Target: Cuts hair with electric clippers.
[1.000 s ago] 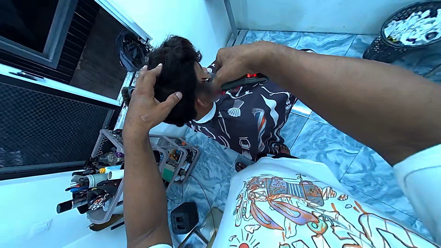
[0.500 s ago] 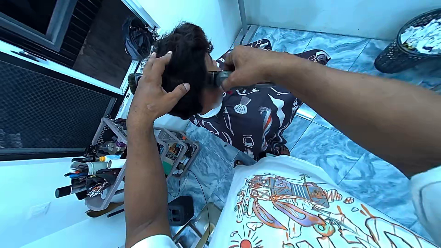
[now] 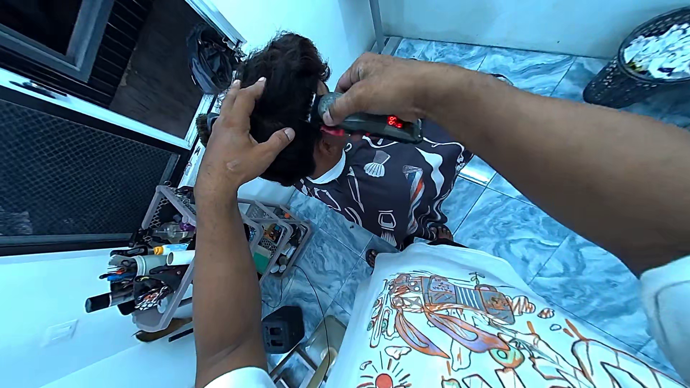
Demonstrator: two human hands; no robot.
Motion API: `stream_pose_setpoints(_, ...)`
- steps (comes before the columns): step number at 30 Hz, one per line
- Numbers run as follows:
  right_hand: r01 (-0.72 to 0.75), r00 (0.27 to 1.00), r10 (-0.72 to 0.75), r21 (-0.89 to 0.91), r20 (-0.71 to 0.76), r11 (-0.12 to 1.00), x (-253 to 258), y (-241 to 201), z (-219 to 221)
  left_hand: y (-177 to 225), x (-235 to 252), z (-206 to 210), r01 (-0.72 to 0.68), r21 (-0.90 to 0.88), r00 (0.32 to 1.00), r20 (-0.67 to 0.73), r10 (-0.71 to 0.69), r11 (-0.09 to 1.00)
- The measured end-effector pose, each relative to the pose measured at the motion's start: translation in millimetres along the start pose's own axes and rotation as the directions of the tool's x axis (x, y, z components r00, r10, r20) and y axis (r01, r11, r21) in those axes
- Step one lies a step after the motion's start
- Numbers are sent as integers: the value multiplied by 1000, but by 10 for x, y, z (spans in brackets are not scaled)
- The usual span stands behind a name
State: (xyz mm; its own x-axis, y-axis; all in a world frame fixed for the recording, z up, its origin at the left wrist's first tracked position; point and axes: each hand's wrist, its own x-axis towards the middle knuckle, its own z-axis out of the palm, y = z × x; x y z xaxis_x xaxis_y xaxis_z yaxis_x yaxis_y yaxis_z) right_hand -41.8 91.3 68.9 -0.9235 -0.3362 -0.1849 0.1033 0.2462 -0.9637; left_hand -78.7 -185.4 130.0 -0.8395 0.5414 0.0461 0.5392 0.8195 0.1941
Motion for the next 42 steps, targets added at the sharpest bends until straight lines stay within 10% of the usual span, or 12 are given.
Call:
stream_pose_setpoints(3,-105,994,98,-209,-44,972,-5,9,8,9,-1,-3,-3,1,1000,3,3,1000)
stream_pose_setpoints(7,-57,998,57,41,0,998,-14,-43,-2,11,1,4,-10,-1,1000,-4,10,1000)
stream_pose_setpoints(12,-128,992,128,-234,-18,964,-33,-32,7,-5,-1,0,-6,-2,1000,3,6,1000)
stream_pose_setpoints(16,-74,997,74,17,15,997,-32,-114,1,1,-3,1,1,-2,1000,-1,-1,1000)
stream_pose_setpoints(36,-124,992,123,-228,-18,966,-33,-61,10,-12,-17,-9,-17,-6,1000,9,17,1000)
stream_pose_setpoints(42,-56,998,56,13,39,998,-54,-183,36,-40,-9,-3,-22,-11,1000,8,22,1000)
